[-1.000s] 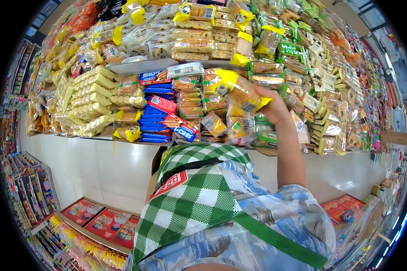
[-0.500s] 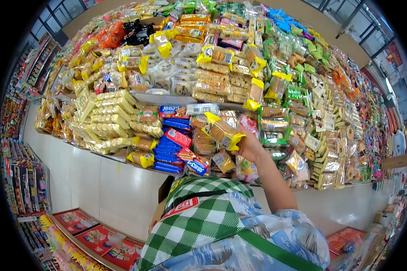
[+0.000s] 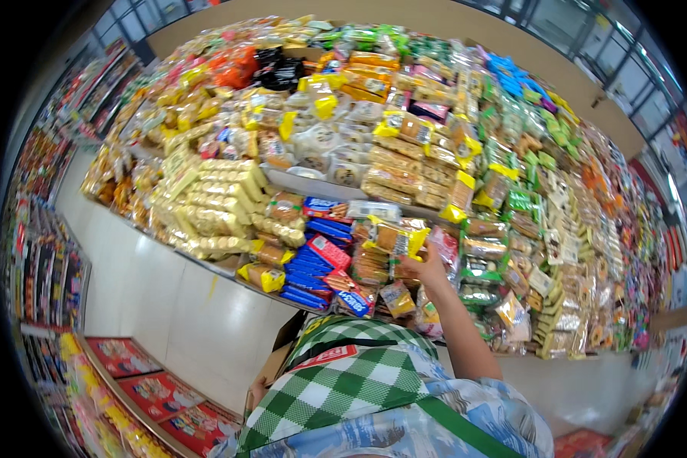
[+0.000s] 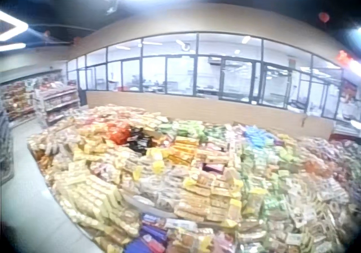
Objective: The person arranges various packaged snacks on a store shelf. They pick up items like crackers and bread, move them around, and place them into cardboard boxes or directly onto the shelf display.
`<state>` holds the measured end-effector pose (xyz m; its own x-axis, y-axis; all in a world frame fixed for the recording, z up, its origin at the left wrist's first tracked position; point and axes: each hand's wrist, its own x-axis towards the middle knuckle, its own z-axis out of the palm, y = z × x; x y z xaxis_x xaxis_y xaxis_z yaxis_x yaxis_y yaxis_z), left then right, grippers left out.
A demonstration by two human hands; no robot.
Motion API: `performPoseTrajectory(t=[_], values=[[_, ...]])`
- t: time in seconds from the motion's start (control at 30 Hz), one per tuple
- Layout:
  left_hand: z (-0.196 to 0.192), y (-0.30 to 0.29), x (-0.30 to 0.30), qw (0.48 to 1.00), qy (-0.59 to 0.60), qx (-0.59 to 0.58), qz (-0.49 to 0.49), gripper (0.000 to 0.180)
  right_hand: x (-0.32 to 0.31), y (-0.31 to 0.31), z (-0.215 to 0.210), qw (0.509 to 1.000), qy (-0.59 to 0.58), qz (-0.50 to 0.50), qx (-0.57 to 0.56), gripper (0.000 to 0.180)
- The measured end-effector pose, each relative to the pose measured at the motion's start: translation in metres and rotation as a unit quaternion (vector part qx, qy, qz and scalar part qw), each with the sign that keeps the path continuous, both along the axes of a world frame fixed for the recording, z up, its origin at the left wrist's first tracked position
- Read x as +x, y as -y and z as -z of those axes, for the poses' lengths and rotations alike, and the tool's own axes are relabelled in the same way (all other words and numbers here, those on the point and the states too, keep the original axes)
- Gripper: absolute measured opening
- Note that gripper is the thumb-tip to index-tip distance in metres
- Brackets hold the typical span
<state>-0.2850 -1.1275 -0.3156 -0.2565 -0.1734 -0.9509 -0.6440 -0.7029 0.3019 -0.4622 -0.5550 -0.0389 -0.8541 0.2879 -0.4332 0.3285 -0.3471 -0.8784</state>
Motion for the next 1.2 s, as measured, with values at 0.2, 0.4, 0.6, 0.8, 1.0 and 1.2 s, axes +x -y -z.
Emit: performPoseTrajectory(t=[0.2, 0.4, 0.6, 0.8, 1.0, 1.2], values=[[-0.001, 0.040, 0.018, 0.989, 0.008, -0.034, -0.142, 0.029, -0.005, -0.002, 0.014, 0.997, 0.011, 0.002, 0.081, 0.038], [-0.094, 0.108, 0.003, 0.913, -0.092, -0.257, -0.304, 0.021, -0.007, -0.010, 0.007, 0.994, 0.026, -0.031, 0.099, 0.032], [-0.205, 0.156, -0.003, 0.781, -0.262, -0.484, -0.295, 0.030, -0.012, -0.010, 0.011, 0.993, 0.031, -0.044, 0.103, 0.033], [-0.344, 0.128, -0.058, 0.651, -0.286, -0.606, -0.356, 0.053, -0.011, -0.011, 0.013, 0.991, 0.029, -0.062, 0.114, 0.031], [-0.468, 0.068, -0.131, 0.513, -0.333, -0.701, -0.366, 0.051, -0.010, -0.011, 0.017, 0.989, 0.026, -0.064, 0.133, 0.031], [-0.532, 0.009, -0.189, 0.463, -0.533, -0.624, -0.334, 0.037, -0.012, -0.007, 0.014, 0.987, 0.013, -0.053, 0.151, 0.028]])
